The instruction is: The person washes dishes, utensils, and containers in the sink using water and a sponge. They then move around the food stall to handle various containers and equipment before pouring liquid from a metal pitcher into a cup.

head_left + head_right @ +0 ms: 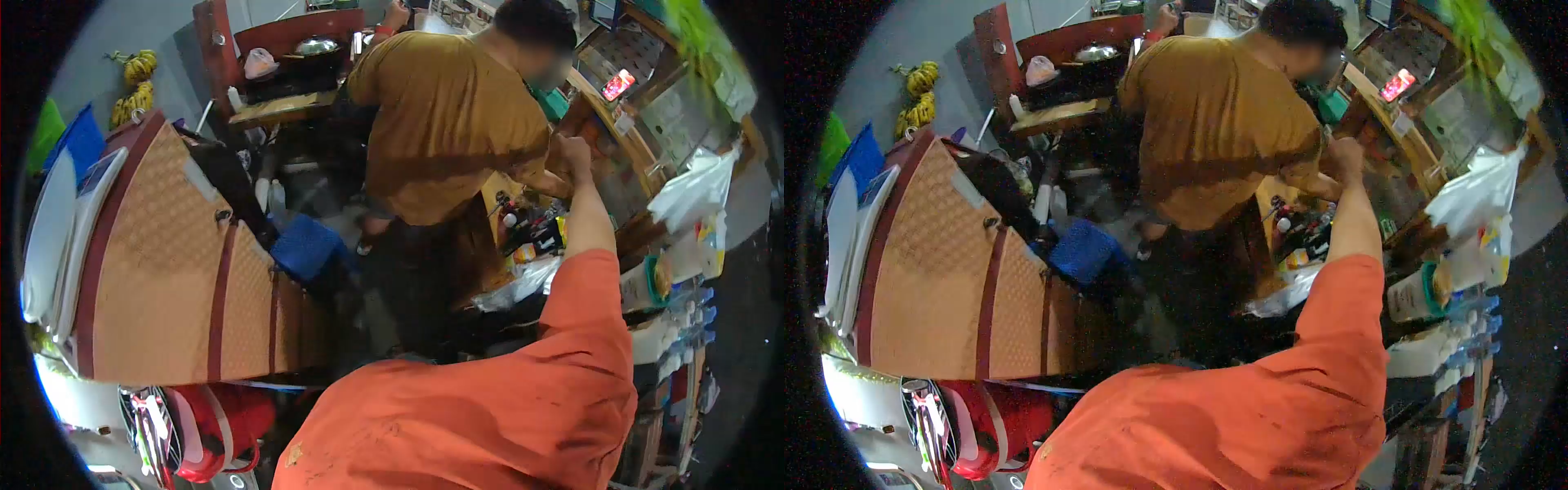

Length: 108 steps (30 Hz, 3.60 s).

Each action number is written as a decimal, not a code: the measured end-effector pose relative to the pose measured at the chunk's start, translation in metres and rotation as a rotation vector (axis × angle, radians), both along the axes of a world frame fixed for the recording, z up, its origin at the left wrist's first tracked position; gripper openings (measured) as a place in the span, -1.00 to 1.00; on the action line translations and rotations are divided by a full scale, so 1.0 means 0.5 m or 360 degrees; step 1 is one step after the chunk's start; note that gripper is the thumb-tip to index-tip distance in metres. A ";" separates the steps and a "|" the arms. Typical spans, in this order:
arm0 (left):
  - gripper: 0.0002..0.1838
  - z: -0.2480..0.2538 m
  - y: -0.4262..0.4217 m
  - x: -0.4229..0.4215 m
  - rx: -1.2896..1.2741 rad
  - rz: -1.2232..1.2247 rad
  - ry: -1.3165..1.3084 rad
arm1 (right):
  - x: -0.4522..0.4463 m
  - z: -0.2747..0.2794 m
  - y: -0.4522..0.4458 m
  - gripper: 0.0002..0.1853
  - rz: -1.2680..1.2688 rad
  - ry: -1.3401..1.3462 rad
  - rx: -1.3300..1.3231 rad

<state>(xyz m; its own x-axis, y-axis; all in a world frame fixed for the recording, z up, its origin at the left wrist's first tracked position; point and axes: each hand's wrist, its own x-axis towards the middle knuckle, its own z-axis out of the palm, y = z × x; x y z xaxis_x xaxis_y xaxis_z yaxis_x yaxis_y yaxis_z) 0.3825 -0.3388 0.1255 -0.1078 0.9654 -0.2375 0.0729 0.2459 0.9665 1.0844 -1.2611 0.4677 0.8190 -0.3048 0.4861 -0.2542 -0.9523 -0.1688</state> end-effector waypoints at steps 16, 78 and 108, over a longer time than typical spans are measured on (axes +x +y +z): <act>-0.69 0.013 -0.051 0.424 -0.0076 -0.0269 -0.0014 | 0.293 -0.079 -0.053 -0.62 -0.0345 -0.0210 0.0549; -0.75 0.421 -0.501 -0.121 0.0626 0.0942 0.0747 | -0.769 -0.098 1.344 -0.37 0.3788 0.2472 0.1955; -0.93 0.501 -0.443 -0.571 0.1021 0.0787 0.1702 | -1.744 -0.402 1.679 -0.20 0.3858 0.2989 0.0804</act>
